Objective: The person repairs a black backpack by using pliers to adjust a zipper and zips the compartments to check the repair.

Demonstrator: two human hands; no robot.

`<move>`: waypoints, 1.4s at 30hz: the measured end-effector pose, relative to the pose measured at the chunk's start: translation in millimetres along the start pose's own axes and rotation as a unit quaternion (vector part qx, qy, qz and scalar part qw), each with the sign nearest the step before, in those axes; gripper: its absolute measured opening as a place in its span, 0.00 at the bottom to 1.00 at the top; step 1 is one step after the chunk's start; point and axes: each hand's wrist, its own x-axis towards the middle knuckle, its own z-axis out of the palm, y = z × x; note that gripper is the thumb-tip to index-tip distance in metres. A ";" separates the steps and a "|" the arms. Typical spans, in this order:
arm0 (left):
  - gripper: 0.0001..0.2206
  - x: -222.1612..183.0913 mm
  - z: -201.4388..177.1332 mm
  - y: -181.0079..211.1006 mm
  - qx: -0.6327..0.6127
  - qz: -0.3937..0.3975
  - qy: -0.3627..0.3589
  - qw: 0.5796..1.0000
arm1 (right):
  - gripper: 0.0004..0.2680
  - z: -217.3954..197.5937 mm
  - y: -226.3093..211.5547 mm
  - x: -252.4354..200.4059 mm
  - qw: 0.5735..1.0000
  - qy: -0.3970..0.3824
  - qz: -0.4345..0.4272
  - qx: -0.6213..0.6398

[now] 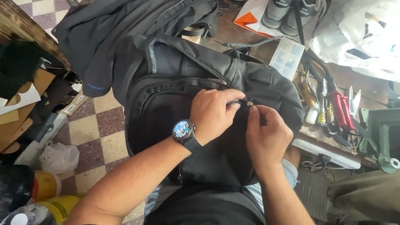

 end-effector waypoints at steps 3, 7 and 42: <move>0.12 -1.4 5.1 0.1 0.009 0.004 0.020 1.000 | 0.06 -5.6 -13.9 4.6 0.979 -0.074 0.145 0.119; 0.11 1.1 6.9 1.0 0.021 0.009 0.020 1.000 | 0.07 -10.4 -27.9 8.0 0.949 -0.089 0.213 0.216; 0.06 6.0 22.7 -0.8 -0.068 0.008 0.065 0.996 | 0.09 -10.5 -28.7 11.1 0.965 -0.142 0.222 0.014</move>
